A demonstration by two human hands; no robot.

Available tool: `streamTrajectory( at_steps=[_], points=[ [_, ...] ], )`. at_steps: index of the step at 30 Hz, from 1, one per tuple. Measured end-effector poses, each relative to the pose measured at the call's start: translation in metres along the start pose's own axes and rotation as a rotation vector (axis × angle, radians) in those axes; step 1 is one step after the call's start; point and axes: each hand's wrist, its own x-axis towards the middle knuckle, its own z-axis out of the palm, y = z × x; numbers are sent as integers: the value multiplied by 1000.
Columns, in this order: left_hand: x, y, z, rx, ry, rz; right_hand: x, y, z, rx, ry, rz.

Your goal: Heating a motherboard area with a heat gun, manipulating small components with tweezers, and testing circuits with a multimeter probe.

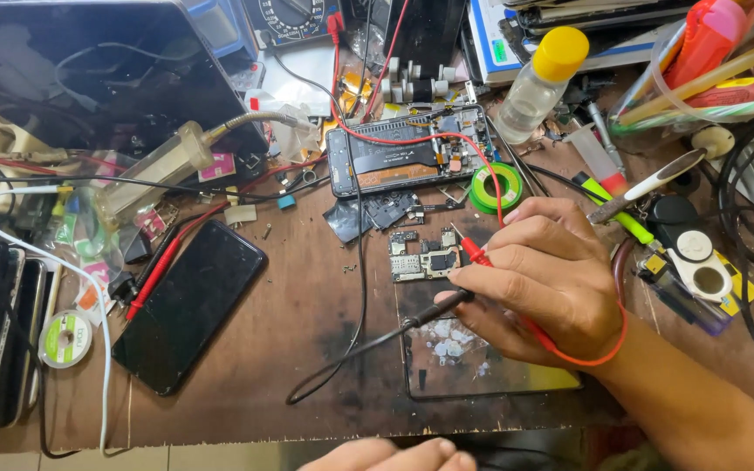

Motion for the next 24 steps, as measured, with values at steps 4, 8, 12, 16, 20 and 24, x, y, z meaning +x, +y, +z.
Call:
streamTrajectory(
  at_steps=[4, 8, 12, 16, 20, 24],
  points=[
    [26, -40, 25, -510, -136, 130, -2, -1, 1, 18, 18, -11],
    [47, -45, 9, -583, -499, -631, 1, -4, 1, 2, 30, -21],
    [70, -44, 5, -731, -205, -377, -1, -2, 6, 14, 43, -82],
    [84, -52, 4, -749, -40, -38, 4, -1, 6, 16, 20, -78],
    [82, -72, 12, -866, 36, -238, -4, 6, -3, 88, -47, 45],
    [95, -104, 22, -1126, 348, -330, 3, 9, -11, 224, 0, 282]
  ],
)
